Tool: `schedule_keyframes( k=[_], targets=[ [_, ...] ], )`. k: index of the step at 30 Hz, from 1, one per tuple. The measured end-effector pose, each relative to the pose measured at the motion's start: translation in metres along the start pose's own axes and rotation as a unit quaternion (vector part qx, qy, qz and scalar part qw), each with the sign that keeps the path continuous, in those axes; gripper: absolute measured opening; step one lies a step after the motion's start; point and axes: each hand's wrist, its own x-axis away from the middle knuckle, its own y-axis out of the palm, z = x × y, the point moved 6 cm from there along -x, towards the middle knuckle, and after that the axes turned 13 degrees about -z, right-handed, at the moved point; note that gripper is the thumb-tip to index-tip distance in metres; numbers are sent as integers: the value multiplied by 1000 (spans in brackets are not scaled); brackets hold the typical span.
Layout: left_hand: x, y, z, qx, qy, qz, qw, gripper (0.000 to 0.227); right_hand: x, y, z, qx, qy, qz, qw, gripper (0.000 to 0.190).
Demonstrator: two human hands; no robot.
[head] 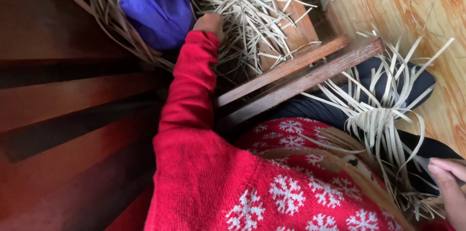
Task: Weaving dried plant fibers into a structured object like a basket or hat
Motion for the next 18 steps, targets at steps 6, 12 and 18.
schedule_keyframes(
  k=[6,12,18],
  targets=[
    [10,5,9,-117,53,-49,990,31,6,-1,-20,59,44,10,997,19],
    [56,-78,-47,73,144,131,978,10,6,2,18,62,-16,-1,998,16],
    [91,-90,-50,369,74,18,926,37,9,8,18,37,-27,9,999,15]
  ],
)
